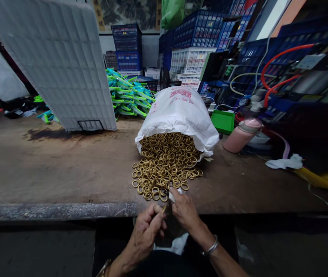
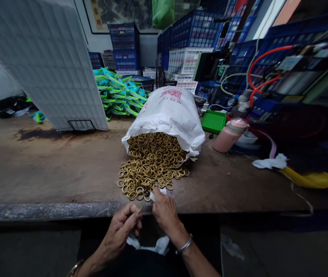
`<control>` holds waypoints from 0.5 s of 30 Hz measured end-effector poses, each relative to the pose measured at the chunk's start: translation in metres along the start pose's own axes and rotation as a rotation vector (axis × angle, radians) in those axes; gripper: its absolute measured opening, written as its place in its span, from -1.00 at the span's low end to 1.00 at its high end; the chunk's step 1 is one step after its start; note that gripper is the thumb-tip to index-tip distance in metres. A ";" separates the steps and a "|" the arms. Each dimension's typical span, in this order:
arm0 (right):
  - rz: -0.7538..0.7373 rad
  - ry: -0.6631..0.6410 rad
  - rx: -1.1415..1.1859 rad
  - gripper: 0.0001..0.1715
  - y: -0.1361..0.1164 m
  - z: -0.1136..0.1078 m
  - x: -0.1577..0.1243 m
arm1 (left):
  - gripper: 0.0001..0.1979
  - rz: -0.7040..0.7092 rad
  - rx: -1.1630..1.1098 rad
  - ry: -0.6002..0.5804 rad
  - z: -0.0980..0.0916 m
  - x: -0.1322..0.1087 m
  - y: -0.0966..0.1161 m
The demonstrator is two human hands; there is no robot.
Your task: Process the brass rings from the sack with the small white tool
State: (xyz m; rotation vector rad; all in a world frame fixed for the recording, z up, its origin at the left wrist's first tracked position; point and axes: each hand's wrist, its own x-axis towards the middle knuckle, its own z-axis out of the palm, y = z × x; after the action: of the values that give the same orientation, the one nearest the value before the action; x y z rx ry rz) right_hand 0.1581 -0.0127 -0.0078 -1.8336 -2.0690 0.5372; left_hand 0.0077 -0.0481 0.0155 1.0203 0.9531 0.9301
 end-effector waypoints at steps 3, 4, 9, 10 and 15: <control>0.025 0.088 -0.021 -0.74 0.014 -0.001 0.005 | -0.70 -0.064 -0.181 -0.035 -0.001 0.001 -0.005; 0.039 0.113 -0.027 -0.77 0.018 -0.001 0.006 | -0.70 -0.084 -0.246 -0.011 -0.001 0.003 -0.007; 0.030 0.173 -0.033 -0.83 0.021 0.004 0.008 | -0.72 -0.154 -0.420 0.092 -0.005 0.010 -0.012; 0.021 0.173 -0.040 -0.84 0.020 0.005 0.008 | -0.74 -0.170 -0.443 0.088 -0.005 0.010 -0.011; 0.078 0.148 -0.158 -0.83 0.012 0.007 0.009 | -0.81 -0.229 -0.589 0.010 -0.010 0.011 -0.009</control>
State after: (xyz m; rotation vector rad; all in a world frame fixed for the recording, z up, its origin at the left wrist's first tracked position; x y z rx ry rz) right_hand 0.1637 -0.0028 -0.0201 -1.9845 -1.9984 0.2536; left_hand 0.0030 -0.0379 0.0027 0.3992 0.7191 0.9431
